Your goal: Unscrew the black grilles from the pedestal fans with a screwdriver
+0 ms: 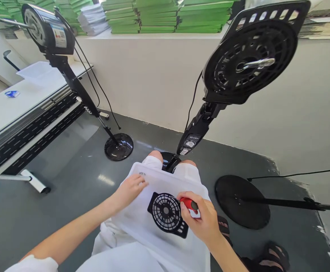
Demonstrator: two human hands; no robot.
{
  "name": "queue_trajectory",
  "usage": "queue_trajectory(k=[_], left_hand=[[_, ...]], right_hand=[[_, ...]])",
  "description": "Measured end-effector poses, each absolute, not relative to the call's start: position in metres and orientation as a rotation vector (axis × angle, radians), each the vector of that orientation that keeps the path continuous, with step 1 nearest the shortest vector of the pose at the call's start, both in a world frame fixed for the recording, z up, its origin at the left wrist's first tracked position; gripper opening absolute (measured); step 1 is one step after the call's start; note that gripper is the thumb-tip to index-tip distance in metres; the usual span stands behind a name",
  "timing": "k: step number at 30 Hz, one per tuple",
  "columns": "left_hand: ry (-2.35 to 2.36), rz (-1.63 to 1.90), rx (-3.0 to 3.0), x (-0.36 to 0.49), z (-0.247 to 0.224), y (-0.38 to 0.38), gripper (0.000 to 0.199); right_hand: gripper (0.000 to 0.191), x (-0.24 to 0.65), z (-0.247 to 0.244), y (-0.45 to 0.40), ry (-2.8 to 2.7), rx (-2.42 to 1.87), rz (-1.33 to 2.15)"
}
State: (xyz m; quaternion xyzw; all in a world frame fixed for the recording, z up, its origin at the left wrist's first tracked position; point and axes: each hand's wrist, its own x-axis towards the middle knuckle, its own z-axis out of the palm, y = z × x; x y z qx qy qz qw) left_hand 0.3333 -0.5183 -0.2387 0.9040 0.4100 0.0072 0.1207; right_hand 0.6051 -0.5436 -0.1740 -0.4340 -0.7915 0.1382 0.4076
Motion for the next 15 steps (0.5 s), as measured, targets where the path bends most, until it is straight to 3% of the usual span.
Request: queue_trajectory(k=[5, 15], left_hand=[[1.108, -0.367, 2.817, 0.32, -0.258, -0.486, 0.019], [0.991, -0.379, 2.949, 0.34, -0.281, -0.475, 0.011]], right_hand=[[0.023, 0.601, -0.186, -0.553, -2.018, -1.114, 0.422], [0.017, 0.614, -0.195, -0.574, -1.996, -1.223, 0.386]])
